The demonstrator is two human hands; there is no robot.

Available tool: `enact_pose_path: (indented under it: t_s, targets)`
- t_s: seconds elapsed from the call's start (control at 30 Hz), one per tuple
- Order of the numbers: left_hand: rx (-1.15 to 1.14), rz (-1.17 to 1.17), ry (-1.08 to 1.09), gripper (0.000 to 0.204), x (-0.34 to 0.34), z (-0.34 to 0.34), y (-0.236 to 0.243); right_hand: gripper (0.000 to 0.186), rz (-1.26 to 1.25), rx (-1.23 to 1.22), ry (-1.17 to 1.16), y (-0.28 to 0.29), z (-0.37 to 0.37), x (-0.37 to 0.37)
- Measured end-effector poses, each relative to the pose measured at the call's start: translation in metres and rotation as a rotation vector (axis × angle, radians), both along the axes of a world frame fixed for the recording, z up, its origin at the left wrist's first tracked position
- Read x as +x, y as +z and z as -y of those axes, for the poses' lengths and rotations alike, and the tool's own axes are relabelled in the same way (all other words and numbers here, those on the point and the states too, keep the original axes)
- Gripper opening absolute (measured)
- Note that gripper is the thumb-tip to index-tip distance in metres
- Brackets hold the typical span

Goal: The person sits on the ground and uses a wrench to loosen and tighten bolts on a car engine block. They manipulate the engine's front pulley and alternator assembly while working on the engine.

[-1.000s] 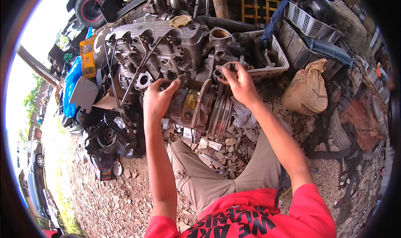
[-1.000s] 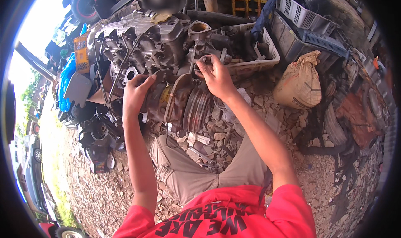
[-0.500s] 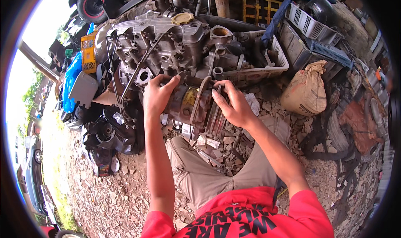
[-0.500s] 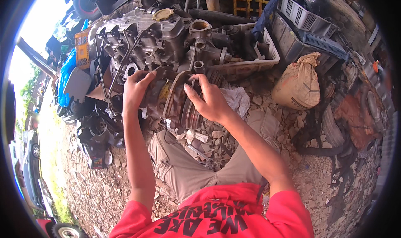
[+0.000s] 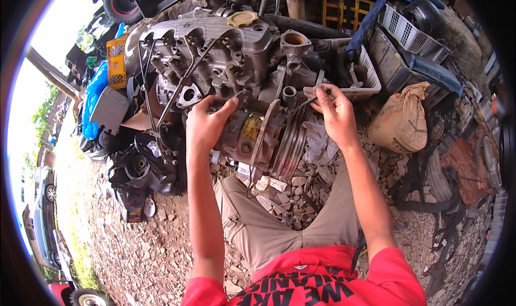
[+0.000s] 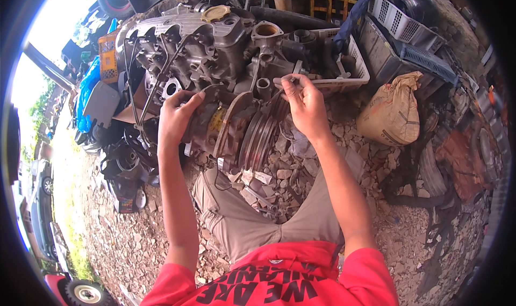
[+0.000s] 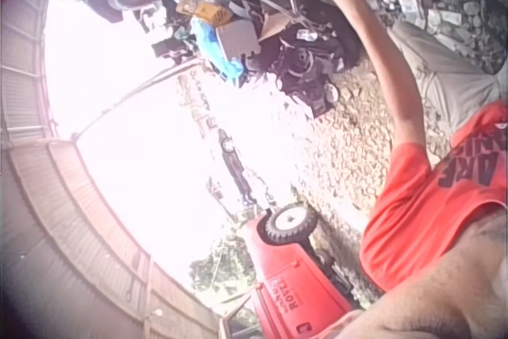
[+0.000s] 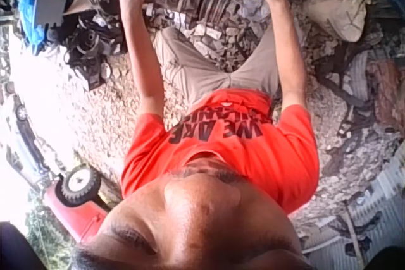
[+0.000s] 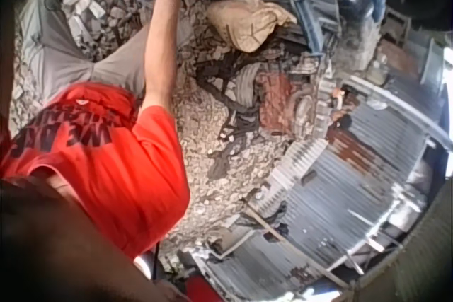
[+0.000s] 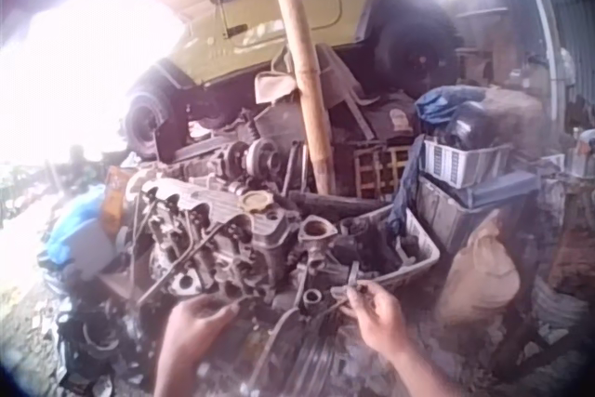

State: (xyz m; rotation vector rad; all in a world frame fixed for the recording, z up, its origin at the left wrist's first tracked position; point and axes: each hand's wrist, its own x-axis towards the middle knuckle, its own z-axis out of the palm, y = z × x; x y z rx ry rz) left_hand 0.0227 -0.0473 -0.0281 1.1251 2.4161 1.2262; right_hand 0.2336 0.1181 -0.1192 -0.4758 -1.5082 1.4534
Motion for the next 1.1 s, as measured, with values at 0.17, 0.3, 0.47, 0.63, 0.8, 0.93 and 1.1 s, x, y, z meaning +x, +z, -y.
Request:
enact_pose_path:
  t_s: [0.17, 0.3, 0.47, 0.63, 0.8, 0.93, 1.1]
  targets:
    - [0.029, 0.007, -0.002, 0.039, -0.001, 0.001, -0.002, 0.028, -0.052, -0.138, 0.107, 0.0, -0.012, 0.001]
    - [0.036, 0.037, 0.0, 0.039, 0.002, 0.001, 0.0, 0.03, -0.083, -0.144, 0.149, 0.0, -0.018, 0.001]
    - [0.032, 0.039, 0.009, 0.039, 0.001, 0.0, 0.0, 0.031, -0.121, -0.196, 0.227, -0.005, -0.031, 0.004]
    - [0.032, 0.003, 0.016, 0.039, 0.003, 0.001, 0.0, 0.03, -0.122, -0.232, 0.282, -0.007, -0.033, 0.0]
    - [0.039, 0.022, 0.016, 0.039, 0.003, 0.001, 0.001, 0.029, -0.171, -0.272, 0.281, -0.011, -0.031, 0.0]
    - [0.04, 0.015, 0.016, 0.039, 0.004, 0.0, 0.001, 0.027, -0.124, -0.26, 0.273, 0.001, -0.023, -0.004]
    - [0.019, -0.005, 0.038, 0.04, 0.006, 0.002, 0.004, 0.026, 0.047, -0.089, 0.278, 0.015, -0.011, -0.012]
